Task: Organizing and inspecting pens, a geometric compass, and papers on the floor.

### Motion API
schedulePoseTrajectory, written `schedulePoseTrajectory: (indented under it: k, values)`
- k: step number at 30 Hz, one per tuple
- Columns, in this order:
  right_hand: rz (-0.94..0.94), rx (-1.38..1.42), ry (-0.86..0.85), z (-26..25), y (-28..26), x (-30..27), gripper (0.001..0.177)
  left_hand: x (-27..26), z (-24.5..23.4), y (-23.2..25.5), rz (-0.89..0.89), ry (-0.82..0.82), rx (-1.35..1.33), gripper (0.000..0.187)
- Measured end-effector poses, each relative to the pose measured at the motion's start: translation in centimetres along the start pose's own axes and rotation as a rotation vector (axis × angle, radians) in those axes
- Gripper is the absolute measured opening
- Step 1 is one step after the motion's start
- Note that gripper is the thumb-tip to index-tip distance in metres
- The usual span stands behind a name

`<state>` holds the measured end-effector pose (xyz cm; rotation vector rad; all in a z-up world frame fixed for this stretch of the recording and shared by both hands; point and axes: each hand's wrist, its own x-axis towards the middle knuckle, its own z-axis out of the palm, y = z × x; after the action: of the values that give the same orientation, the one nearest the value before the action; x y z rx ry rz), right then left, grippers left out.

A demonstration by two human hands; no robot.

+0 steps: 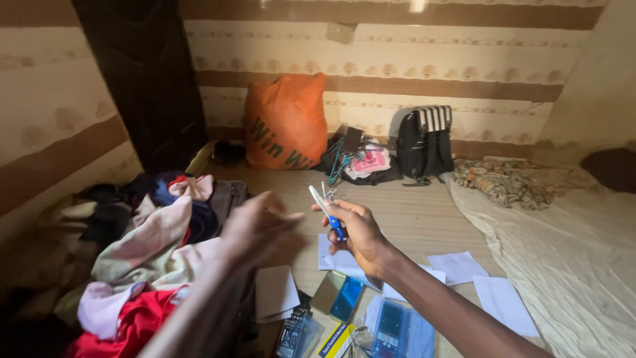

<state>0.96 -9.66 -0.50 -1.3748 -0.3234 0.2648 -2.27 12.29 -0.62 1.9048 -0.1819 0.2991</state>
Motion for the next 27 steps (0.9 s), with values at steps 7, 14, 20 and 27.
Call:
schedulePoseTrajectory:
  k: [7,14,20,27]
  values:
    - [0.108,0.042,-0.254,3.5,4.6,1.2,0.031,-3.8,-9.8,-5.5,-0.114,0.305,0.343,0.020]
    - [0.104,0.059,-0.432,14.7,8.1,2.8,0.031,-7.0,-12.9,-5.9,0.002,0.400,0.482,0.025]
    - [-0.030,0.032,-0.393,22.0,8.9,3.6,0.029,-8.2,-15.7,-4.5,-0.245,0.485,0.361,0.031]
    - [0.020,0.051,-0.414,24.2,9.7,3.1,0.028,-11.0,-19.9,-9.9,-0.173,0.462,0.600,0.064]
